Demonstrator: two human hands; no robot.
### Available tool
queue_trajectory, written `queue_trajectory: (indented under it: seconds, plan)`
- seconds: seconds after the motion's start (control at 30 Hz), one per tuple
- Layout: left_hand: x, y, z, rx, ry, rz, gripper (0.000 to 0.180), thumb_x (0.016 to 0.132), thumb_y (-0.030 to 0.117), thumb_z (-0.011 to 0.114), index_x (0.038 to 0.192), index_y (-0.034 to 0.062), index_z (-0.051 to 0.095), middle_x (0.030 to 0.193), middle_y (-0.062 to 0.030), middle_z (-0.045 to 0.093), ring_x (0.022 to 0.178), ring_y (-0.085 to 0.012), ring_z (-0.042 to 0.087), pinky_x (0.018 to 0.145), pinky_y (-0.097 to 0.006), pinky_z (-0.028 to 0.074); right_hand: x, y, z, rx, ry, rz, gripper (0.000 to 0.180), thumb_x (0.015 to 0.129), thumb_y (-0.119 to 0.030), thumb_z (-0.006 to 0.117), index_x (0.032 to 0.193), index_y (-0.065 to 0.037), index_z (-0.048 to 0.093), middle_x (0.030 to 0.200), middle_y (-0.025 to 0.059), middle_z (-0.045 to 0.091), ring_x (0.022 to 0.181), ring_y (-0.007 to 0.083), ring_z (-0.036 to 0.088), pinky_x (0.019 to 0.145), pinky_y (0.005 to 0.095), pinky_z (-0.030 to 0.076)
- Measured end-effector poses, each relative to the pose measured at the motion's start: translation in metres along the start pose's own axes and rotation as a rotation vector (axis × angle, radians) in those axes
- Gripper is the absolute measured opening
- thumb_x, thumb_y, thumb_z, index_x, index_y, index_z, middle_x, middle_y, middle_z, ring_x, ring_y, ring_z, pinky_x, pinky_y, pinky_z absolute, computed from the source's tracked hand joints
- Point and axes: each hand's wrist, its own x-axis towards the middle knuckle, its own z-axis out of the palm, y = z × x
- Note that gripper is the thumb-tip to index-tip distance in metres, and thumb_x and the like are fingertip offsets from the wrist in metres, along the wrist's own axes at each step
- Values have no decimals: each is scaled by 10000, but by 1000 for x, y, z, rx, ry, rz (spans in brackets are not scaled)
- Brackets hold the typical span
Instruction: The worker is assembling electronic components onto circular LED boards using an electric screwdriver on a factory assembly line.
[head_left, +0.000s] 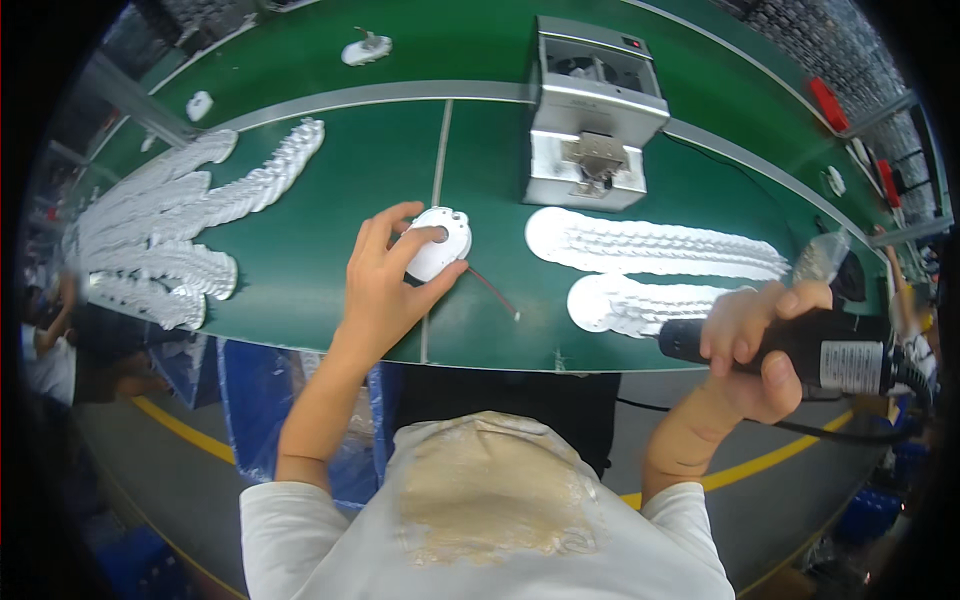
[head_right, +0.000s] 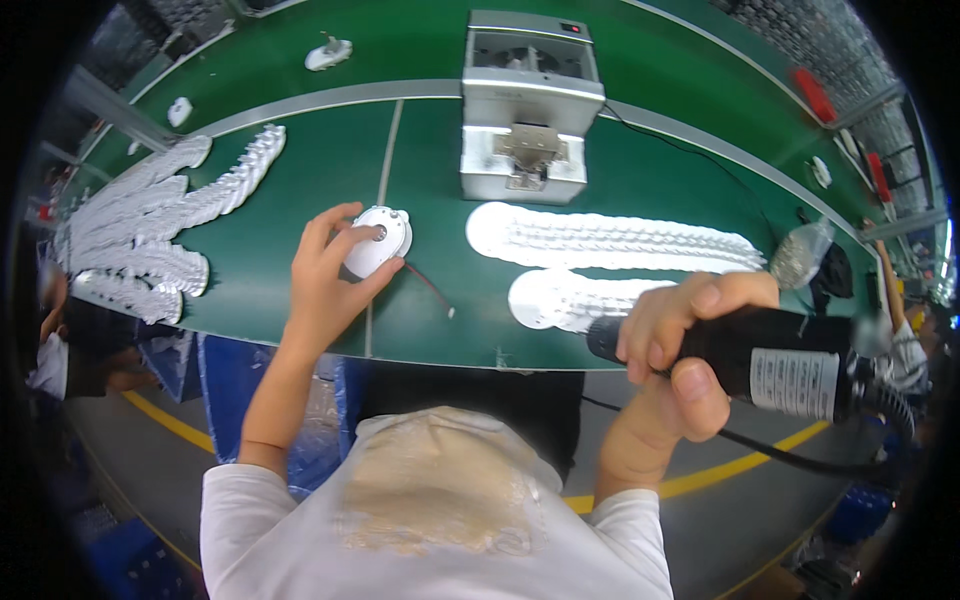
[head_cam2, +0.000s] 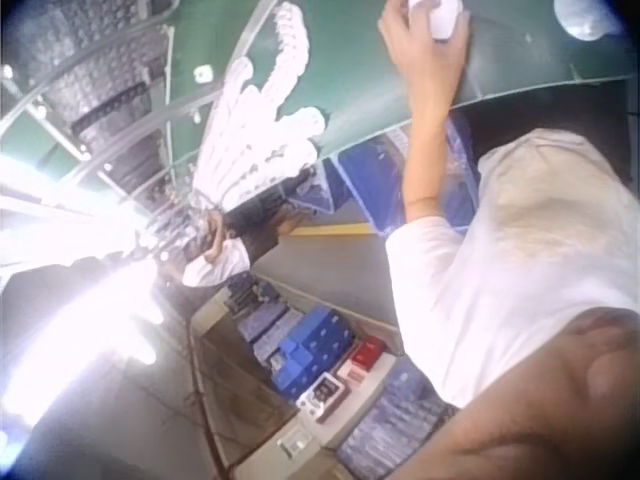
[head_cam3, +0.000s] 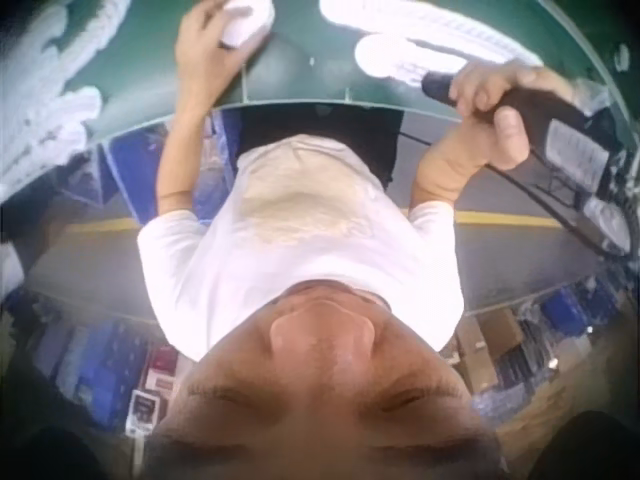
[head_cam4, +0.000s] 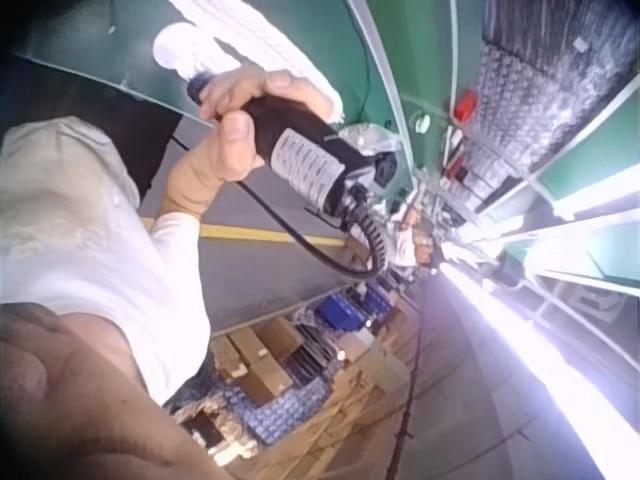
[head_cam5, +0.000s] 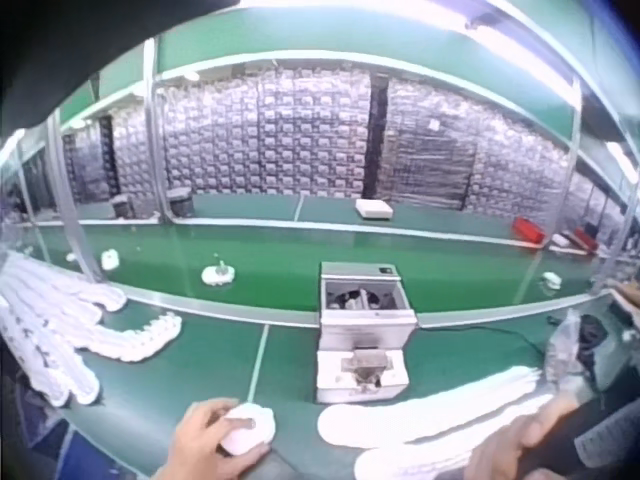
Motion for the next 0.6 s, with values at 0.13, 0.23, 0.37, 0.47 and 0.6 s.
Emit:
queue_trajectory:
  seconds: [0.13, 0.23, 0.37, 0.47, 0.6]
  plan:
    - [4, 18, -14, 197, 206, 15, 346, 598, 232, 830, 765, 38, 597, 838, -102, 569, 718, -254, 543, 623, -350, 453, -8, -6, -10, -32, -41, -10, 428, 750, -141, 661, 1056, -37, 380, 650, 71, 481, 465, 152, 490, 469, 299, 451]
    - [-18, 16, -29, 231, -232, -252, 323, 630, 254, 817, 707, 56, 573, 650, -79, 522, 568, -230, 504, 596, -346, 440, -14, -6, -14, -4, -58, -15, 433, 742, -139, 683, 1038, -34, 385, 638, 71, 481, 473, 154, 498, 468, 294, 456]
    - [7, 2, -10, -17, -126, -114, 324, 709, 213, 766, 933, 17, 636, 839, -143, 653, 671, -247, 602, 626, -304, 476, -16, -4, -15, 4, -72, -43, 412, 736, -155, 699, 987, -31, 397, 624, 57, 481, 464, 146, 497, 462, 279, 460]
    - [38, -2, -1, 8, -255, -88, 587, 812, 247, 648, 1303, 14, 428, 1379, -257, 367, 1153, -369, 504, 958, -363, 404, -21, 4, -8, -10, 39, -82, 415, 738, -188, 734, 958, -33, 418, 611, 40, 493, 466, 131, 507, 453, 257, 458]
    - [100, -50, 18, 46, -200, 57, 463, 847, 112, 527, 1292, 18, 442, 1293, -216, 483, 1203, -354, 462, 1010, -389, 361, -20, -11, -17, -89, -12, -32, 419, 716, -160, 755, 953, -39, 432, 582, 40, 493, 433, 131, 499, 430, 266, 457]
